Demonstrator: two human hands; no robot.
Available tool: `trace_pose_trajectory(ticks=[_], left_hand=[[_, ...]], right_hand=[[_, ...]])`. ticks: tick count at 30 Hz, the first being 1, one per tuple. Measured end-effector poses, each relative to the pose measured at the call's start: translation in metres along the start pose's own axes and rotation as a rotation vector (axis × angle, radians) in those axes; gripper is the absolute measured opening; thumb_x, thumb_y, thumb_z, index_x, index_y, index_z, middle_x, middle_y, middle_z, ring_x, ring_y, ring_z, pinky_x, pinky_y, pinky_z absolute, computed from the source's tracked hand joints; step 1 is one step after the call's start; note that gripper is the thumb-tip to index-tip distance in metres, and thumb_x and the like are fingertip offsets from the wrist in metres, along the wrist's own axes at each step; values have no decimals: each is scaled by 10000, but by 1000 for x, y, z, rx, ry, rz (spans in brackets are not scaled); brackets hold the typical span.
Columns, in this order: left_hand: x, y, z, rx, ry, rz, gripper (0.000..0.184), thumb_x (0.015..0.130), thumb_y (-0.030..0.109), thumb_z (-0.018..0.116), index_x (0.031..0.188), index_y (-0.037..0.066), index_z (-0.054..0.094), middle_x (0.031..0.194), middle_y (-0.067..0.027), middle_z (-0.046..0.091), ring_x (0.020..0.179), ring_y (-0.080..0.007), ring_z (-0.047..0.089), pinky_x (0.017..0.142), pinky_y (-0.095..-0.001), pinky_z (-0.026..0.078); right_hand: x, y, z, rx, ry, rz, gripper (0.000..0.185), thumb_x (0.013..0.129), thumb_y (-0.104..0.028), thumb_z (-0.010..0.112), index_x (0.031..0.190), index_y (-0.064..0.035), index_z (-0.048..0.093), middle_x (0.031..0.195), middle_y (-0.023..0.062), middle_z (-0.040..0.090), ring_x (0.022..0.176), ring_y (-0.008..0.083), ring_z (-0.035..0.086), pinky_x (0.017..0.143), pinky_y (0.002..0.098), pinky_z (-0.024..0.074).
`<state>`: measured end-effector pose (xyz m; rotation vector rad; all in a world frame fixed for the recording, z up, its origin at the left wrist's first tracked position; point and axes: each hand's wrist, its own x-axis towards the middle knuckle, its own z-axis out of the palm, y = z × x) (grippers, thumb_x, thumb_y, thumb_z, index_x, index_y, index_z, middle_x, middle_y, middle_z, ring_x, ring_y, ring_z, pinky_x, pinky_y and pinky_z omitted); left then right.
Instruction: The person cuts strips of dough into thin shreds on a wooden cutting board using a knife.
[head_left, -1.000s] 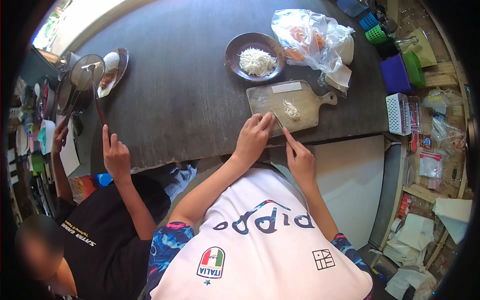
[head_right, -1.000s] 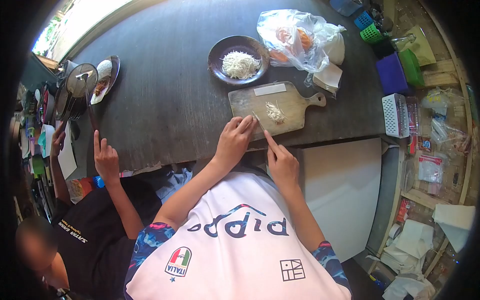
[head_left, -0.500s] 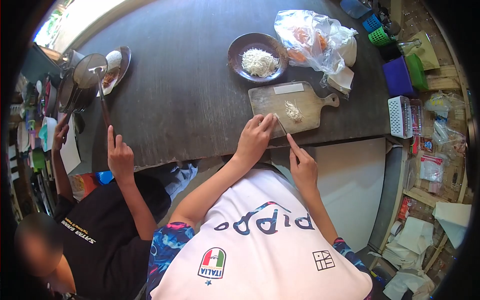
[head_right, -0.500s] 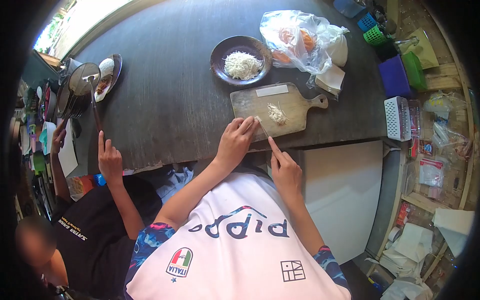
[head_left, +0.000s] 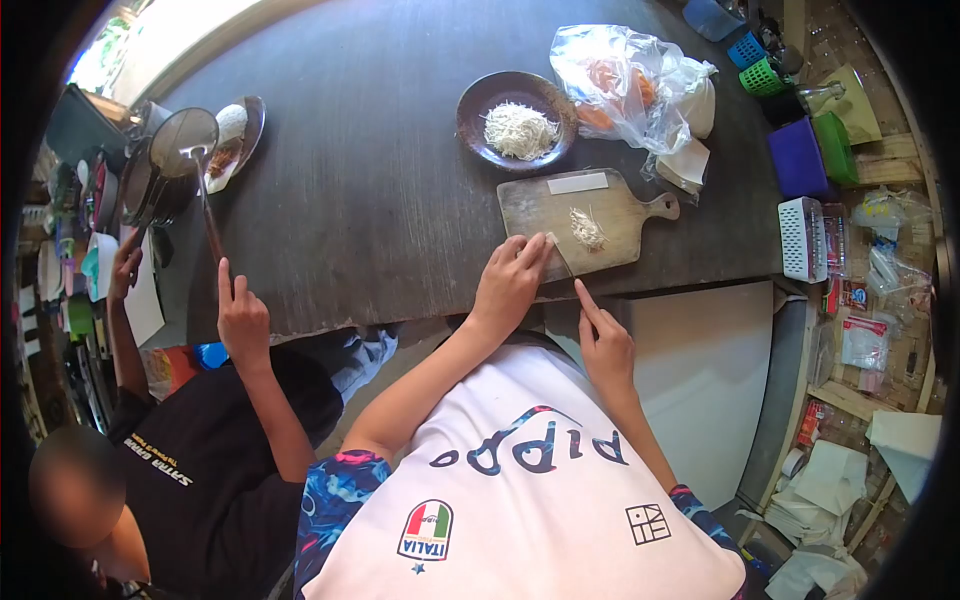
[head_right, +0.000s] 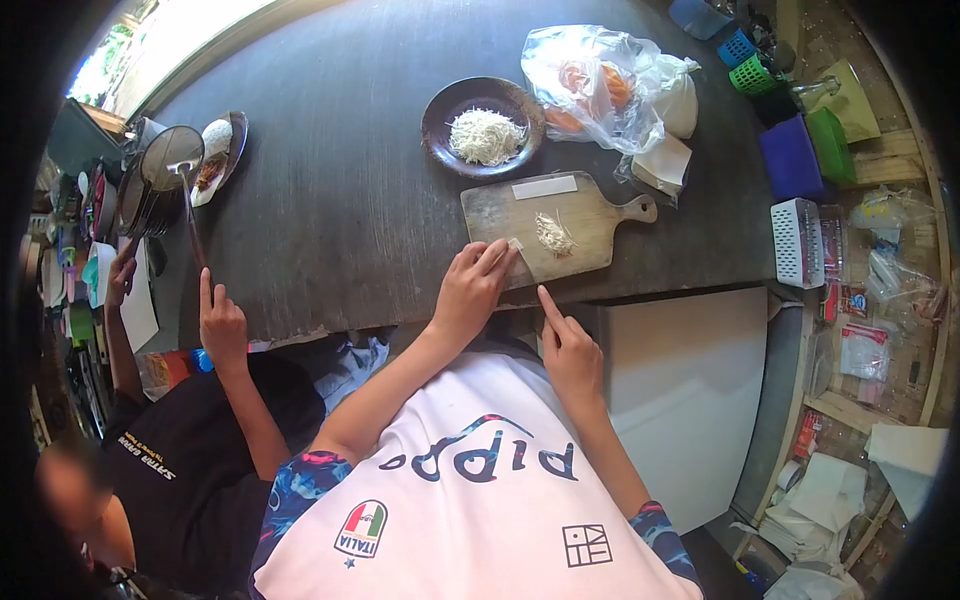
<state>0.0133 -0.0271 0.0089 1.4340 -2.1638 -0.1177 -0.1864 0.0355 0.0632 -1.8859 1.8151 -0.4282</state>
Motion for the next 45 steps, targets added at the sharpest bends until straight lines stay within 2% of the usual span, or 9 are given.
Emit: trace_pose_trajectory(ticks=[2,8,11,14,17,32,35,38,45], left_hand=[[0,1,2,-22,8,-11,498,886,90,732,1378,19,700,1348,-41,639,1191,-235,596,1028,-374,538],[0,1,2,-32,18,-18,485,888,90,731,1368,22,709,1334,-54,650,1170,-241,608,1031,-374,540],[0,1,0,6,10,6,460,914,104,685,1361,-2,708,1345,-60,644,1203,-237,602,1040,-361,537],[1,2,-2,1,8,1,445,914,103,685,1346,-2,714,1338,-56,644,1197,-236,601,1032,-361,541],[0,2,3,-14,38,-12,492,879,92,727,1365,13,710,1335,-51,647,1181,-242,603,1016,-375,540],[0,3,0,28,10,-9,522,868,88,740,1384,20,701,1341,-47,650,1183,-238,607,1032,-371,536],[0,3,0,-19,11,-22,514,872,90,744,1380,23,703,1344,-43,649,1176,-235,607,1029,-368,535],[0,2,2,16,10,-6,496,879,88,745,1370,25,708,1350,-40,649,1177,-233,608,1018,-372,539],[0,3,0,-8,3,-14,498,891,94,685,1378,-13,699,1344,-50,639,1205,-231,598,1031,-355,537]], right_hand=[[-5,-1,-6,-9,-17,23,561,1066,-171,633,1572,-409,586,816,127,630,751,352,687,712,494,569],[2,-9,-6,-1,17,-13,536,1071,-176,633,1560,-395,605,807,128,625,737,347,680,707,494,561],[5,-11,-8,-5,-57,58,512,1090,-182,617,1560,-385,605,976,158,737,846,363,724,775,449,572],[13,-14,-6,21,-68,56,513,1090,-178,612,1563,-375,602,1000,169,743,868,376,727,782,456,574],[28,-5,10,96,39,-74,561,1068,-171,628,1581,-391,577,823,146,642,757,366,695,729,518,565],[6,-7,-5,20,9,-5,552,1062,-166,637,1561,-399,603,809,133,637,736,359,680,713,501,558],[12,-17,-13,15,-88,79,494,1083,-175,623,1542,-358,629,1030,202,742,893,396,734,790,448,575],[21,-6,2,99,5,-35,553,1068,-176,622,1570,-405,589,829,146,654,784,379,701,728,512,566],[11,0,6,61,1,-27,566,1068,-171,621,1583,-402,573,850,148,668,788,384,707,734,517,570]])
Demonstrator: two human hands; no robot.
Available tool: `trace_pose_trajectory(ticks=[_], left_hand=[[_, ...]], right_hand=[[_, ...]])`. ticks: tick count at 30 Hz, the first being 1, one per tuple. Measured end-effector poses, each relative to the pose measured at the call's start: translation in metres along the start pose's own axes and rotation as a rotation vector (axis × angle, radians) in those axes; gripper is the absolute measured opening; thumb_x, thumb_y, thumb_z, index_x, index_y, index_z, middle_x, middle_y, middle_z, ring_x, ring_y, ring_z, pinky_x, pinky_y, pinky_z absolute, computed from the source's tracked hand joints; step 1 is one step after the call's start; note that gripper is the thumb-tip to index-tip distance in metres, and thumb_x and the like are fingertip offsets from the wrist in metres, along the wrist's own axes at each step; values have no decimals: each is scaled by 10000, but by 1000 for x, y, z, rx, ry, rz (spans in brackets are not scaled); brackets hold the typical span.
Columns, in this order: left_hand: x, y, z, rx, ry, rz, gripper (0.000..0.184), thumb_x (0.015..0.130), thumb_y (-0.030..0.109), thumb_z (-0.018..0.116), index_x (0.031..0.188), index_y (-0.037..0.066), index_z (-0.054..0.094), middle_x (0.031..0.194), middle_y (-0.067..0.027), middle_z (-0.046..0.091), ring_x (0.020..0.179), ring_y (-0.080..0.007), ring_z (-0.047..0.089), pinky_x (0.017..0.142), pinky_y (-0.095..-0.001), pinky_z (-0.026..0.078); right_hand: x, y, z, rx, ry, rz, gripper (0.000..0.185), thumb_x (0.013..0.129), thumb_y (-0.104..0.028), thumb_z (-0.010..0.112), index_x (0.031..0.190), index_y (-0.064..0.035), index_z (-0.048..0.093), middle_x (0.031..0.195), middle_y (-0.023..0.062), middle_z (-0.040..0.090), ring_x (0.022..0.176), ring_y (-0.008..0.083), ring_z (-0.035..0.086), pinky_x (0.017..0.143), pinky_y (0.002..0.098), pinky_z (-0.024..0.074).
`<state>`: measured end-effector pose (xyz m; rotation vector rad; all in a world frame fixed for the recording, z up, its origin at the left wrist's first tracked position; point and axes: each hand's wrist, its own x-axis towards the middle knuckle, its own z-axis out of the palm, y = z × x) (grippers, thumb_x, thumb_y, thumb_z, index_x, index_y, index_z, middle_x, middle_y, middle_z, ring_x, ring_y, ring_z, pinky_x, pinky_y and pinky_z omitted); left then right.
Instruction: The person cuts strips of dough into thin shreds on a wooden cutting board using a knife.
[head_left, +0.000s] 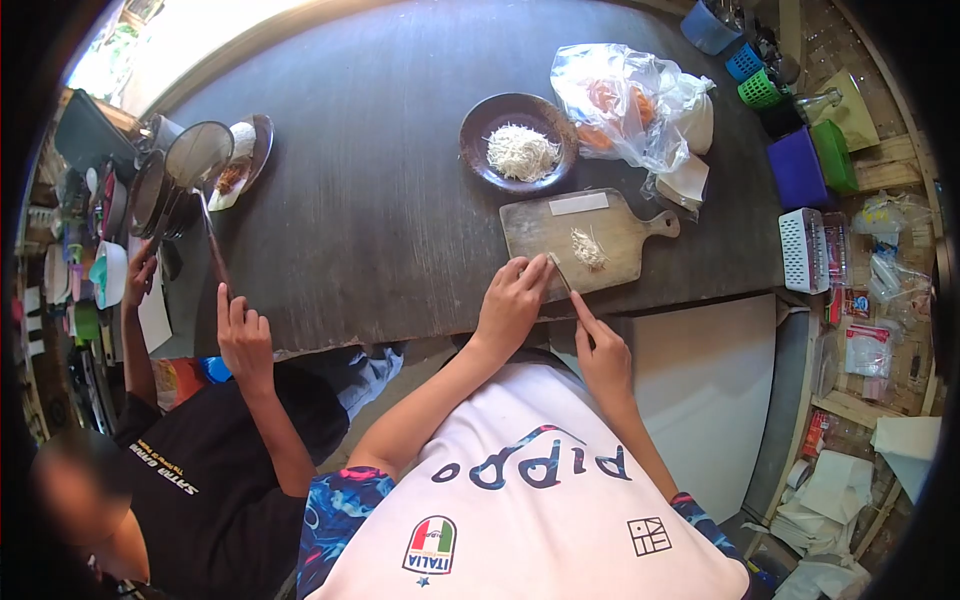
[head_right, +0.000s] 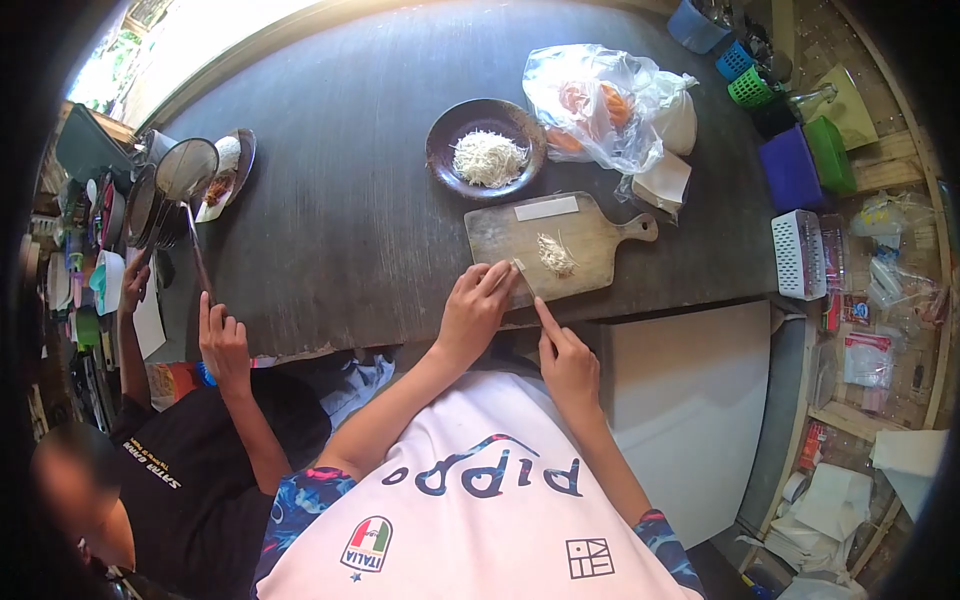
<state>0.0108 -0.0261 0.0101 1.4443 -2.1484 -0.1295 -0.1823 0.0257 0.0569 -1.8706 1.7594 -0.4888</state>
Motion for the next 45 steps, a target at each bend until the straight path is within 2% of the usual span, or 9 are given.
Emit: trace_pose_trajectory(ticks=[8,11,14,17,20,23,35,45], left_hand=[[1,3,-4,-4,-2,-18,514,860,74,682,1367,-12,699,1334,-53,641,1205,-235,601,1042,-363,537],[1,4,-5,-37,-20,-53,546,852,40,737,1396,34,697,1360,-52,647,1207,-256,607,1043,-392,540],[2,5,-10,-59,-34,-81,524,854,22,731,1377,48,714,1351,-49,657,1197,-266,612,1039,-406,540],[2,6,-10,-106,-17,-115,489,860,12,722,1347,56,734,1339,-44,670,1186,-273,619,1032,-414,540],[3,11,-11,-142,17,-155,463,866,6,713,1325,57,747,1331,-38,680,1179,-276,624,1018,-416,537],[1,12,-9,-107,21,-150,465,868,0,708,1329,45,741,1336,-46,678,1183,-275,624,1009,-412,535],[-7,40,7,7,72,-219,483,884,-18,700,1364,34,714,1357,-68,657,1186,-285,620,1015,-411,535],[-3,52,13,9,129,-308,466,890,-15,719,1354,30,713,1340,-82,646,1195,-302,618,1016,-436,540]], right_hand=[[-4,0,-1,15,-8,6,550,1081,-174,627,1584,-389,575,851,154,660,783,378,703,730,509,564],[-5,2,-2,35,-18,3,540,1091,-178,626,1588,-382,571,853,163,660,792,384,704,731,507,560],[0,0,-6,89,-66,63,491,1091,-156,638,1556,-313,623,1132,229,766,970,389,766,830,422,584],[6,1,-13,151,-59,64,479,1095,-162,637,1556,-294,626,1199,250,757,1023,390,773,854,421,586],[8,19,-5,169,91,-30,496,1096,-174,628,1565,-335,611,953,180,728,827,369,727,784,463,565],[13,18,-16,157,52,-13,501,1093,-168,631,1570,-320,608,919,183,706,806,367,715,781,467,557],[28,28,-23,159,-128,-163,534,1078,-121,636,1577,-308,603,822,188,606,740,379,647,751,487,529],[36,38,-30,146,-199,-190,525,1091,-154,630,1591,-309,586,849,171,621,775,366,664,758,491,533]])
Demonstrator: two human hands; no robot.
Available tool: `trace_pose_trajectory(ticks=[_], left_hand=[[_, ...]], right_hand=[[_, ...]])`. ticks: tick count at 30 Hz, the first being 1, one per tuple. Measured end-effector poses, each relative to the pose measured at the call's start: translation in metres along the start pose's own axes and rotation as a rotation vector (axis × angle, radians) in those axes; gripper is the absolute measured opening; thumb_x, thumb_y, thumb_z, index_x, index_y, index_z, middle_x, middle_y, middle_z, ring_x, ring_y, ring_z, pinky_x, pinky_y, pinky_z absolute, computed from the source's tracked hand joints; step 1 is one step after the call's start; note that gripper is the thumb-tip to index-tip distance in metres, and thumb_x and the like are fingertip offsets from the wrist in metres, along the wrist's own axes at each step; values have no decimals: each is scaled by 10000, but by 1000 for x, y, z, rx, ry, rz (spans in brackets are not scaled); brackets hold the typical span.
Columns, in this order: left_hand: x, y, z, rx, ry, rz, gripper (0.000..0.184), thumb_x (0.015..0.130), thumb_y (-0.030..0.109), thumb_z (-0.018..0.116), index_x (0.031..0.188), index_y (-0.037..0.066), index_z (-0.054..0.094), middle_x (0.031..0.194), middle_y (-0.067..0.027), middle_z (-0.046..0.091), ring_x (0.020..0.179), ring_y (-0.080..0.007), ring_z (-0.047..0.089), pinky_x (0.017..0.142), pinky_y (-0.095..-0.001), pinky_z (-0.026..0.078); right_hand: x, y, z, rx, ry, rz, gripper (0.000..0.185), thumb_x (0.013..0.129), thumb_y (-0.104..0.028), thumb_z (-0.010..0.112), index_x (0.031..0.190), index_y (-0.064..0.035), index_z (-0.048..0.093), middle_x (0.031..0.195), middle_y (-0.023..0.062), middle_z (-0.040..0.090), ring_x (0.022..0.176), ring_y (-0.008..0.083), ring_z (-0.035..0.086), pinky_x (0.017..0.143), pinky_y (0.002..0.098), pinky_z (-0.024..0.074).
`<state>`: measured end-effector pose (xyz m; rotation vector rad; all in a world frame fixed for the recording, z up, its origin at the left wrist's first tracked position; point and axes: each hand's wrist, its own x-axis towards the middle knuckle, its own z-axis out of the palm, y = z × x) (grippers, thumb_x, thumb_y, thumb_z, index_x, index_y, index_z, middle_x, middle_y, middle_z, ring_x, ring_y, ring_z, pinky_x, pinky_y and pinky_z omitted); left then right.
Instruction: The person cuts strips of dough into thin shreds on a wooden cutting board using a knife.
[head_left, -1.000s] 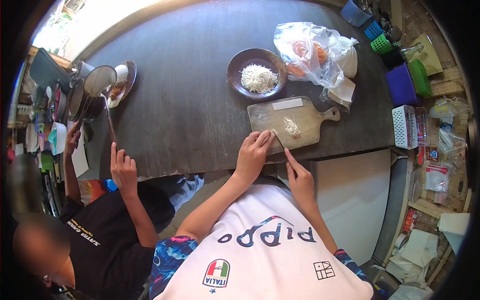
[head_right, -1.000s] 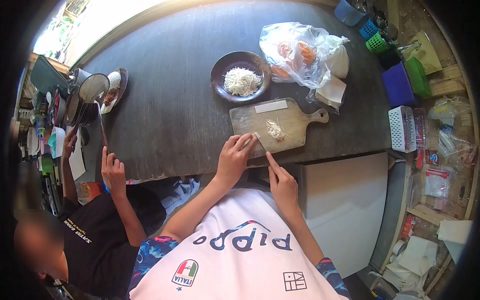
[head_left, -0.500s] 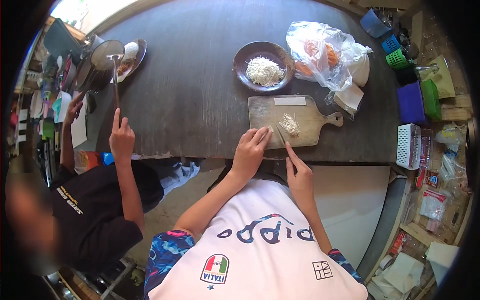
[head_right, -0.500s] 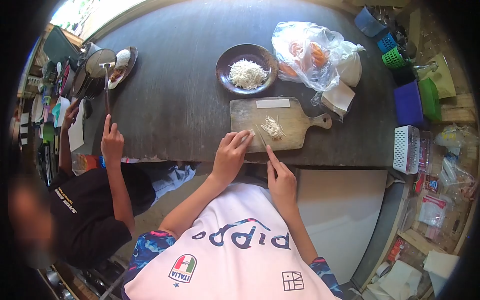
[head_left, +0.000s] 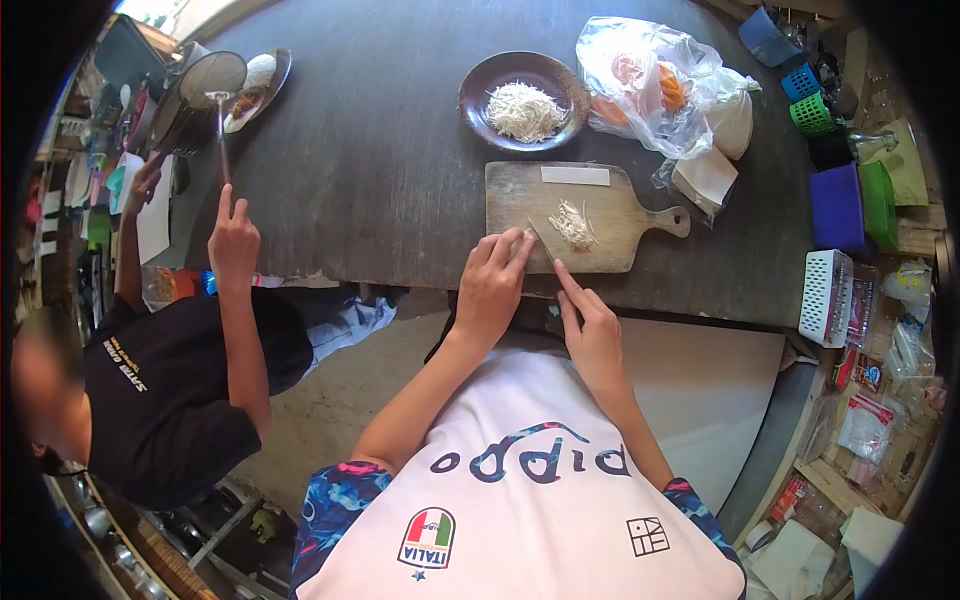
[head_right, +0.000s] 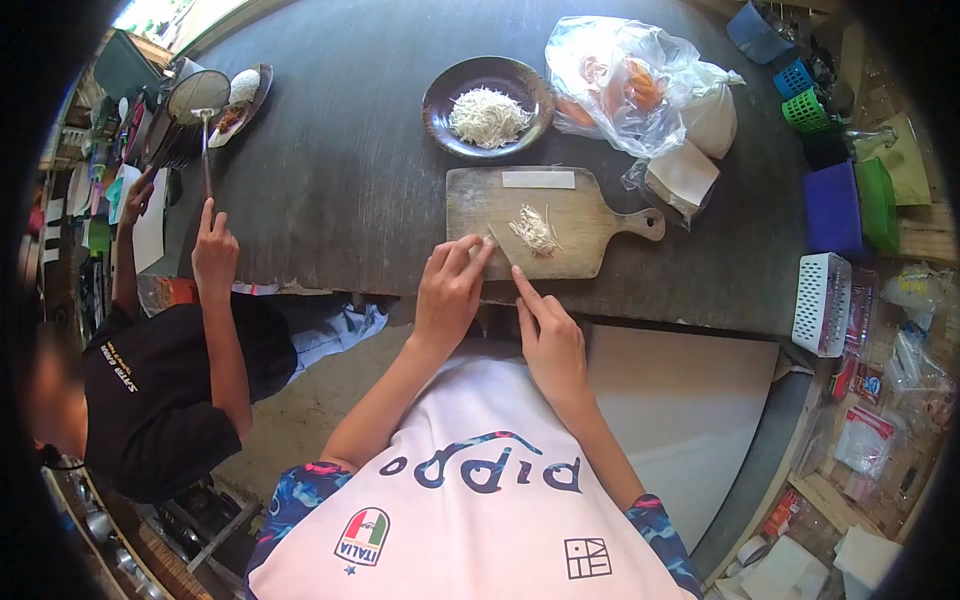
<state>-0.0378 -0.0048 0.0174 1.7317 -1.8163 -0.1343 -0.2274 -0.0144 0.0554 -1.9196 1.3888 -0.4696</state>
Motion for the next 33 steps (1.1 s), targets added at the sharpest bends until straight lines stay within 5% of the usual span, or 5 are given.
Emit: trace_pose_trajectory(ticks=[11,33], left_hand=[[-3,8,2,92,-43,-14,478,884,13,725,1361,15,699,1350,-95,631,1224,-316,603,1051,-450,515],[-4,12,5,109,-10,14,451,885,-23,703,1336,-20,697,1308,-113,638,1214,-315,607,1044,-437,524]], right_hand=[[2,6,-5,28,-93,-8,537,1114,-225,600,1628,-355,519,863,190,649,805,423,700,742,537,543],[4,10,8,-14,-22,-82,543,1095,-166,575,1625,-281,537,895,209,651,781,419,706,741,543,584]])
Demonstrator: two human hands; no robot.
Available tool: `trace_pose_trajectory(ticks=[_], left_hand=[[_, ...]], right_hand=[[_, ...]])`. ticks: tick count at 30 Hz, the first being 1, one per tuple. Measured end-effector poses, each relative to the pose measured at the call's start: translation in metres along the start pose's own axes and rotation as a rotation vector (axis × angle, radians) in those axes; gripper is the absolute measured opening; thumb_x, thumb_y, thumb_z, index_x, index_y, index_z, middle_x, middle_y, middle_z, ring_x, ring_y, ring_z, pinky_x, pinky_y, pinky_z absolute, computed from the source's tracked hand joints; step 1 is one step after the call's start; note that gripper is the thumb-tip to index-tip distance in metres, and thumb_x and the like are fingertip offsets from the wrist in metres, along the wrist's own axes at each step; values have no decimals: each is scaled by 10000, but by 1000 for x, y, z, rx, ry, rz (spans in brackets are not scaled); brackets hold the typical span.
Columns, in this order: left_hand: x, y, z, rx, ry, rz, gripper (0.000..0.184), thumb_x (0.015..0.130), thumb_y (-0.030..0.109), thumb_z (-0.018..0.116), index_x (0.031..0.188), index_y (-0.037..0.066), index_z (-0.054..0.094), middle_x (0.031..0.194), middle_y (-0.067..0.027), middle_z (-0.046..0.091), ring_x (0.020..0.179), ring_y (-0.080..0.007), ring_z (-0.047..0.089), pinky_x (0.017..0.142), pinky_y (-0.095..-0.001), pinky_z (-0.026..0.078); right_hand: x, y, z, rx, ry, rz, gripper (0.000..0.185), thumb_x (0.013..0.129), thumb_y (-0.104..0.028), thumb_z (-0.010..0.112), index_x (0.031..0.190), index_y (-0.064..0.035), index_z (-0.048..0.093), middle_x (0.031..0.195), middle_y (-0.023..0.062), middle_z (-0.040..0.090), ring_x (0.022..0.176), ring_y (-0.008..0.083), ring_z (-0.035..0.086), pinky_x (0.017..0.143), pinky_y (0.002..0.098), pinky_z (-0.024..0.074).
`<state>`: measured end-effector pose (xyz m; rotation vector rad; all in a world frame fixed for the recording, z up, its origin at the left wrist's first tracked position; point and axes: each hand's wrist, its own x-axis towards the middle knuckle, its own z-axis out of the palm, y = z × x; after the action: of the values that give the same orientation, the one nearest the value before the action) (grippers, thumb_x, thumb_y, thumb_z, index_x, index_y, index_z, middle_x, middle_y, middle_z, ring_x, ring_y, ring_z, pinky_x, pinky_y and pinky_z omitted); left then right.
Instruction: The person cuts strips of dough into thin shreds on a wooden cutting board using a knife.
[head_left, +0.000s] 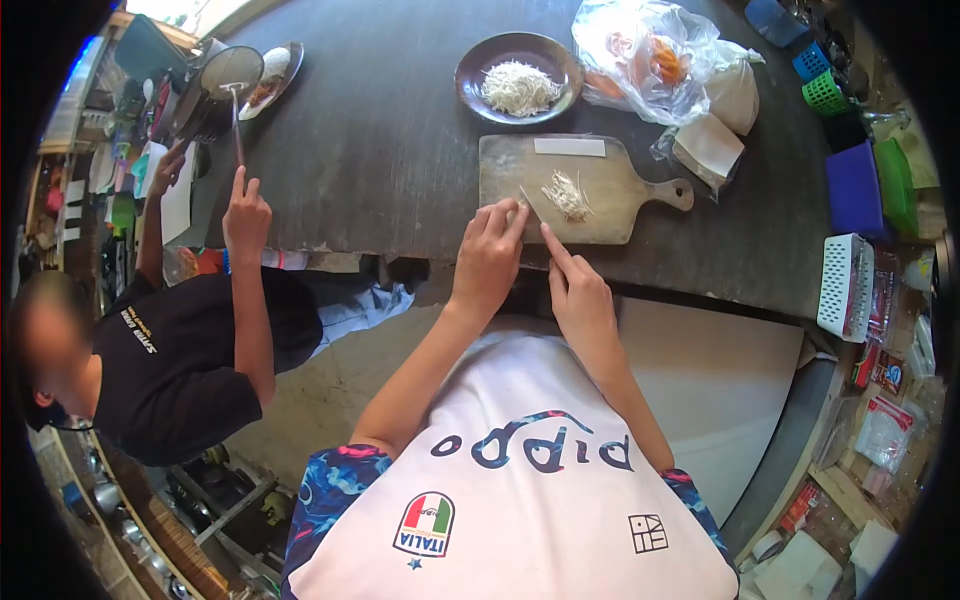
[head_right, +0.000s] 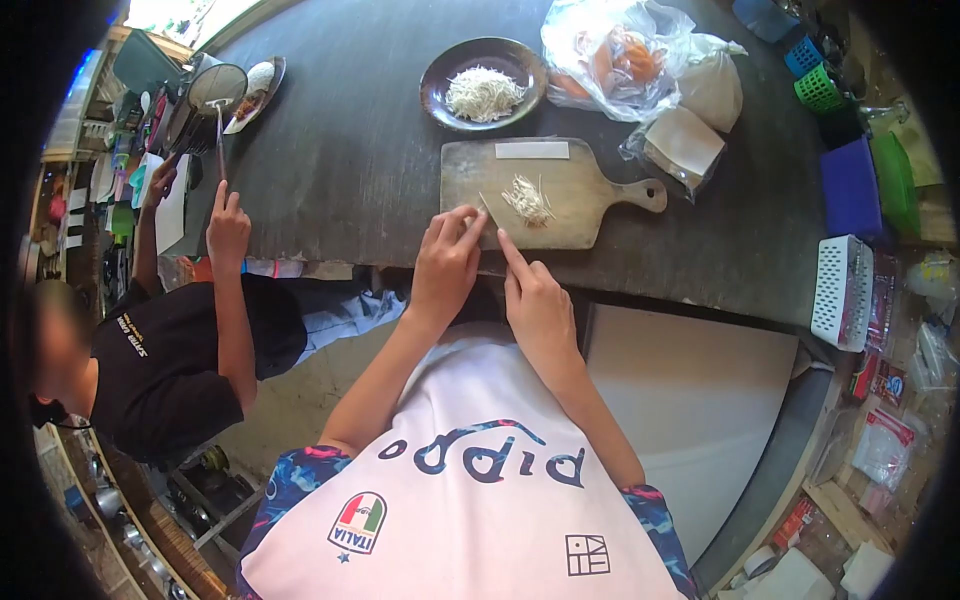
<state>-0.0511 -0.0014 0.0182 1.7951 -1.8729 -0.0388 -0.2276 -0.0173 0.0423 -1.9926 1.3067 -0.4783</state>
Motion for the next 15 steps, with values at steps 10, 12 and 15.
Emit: trace_pose_trajectory(ticks=[10,12,15], left_hand=[[-1,-7,1,-75,-5,17,533,861,-65,700,1391,-18,676,1351,-125,627,1243,-348,589,1072,-451,533],[-3,-7,0,-76,-13,23,539,861,-64,701,1397,-18,671,1354,-125,625,1246,-348,587,1074,-450,532],[-2,-12,2,-81,-4,42,547,860,-64,699,1404,-22,665,1365,-127,622,1249,-349,585,1080,-448,530]], right_hand=[[-15,-3,-6,-113,21,7,538,1097,-219,606,1619,-331,539,842,156,637,702,384,706,682,523,602],[-18,-2,-3,-123,41,2,545,1094,-216,612,1619,-340,537,838,147,631,692,376,706,664,516,603],[-17,-2,-1,-165,41,4,553,1090,-216,617,1621,-347,533,840,138,629,679,366,706,648,510,604]])
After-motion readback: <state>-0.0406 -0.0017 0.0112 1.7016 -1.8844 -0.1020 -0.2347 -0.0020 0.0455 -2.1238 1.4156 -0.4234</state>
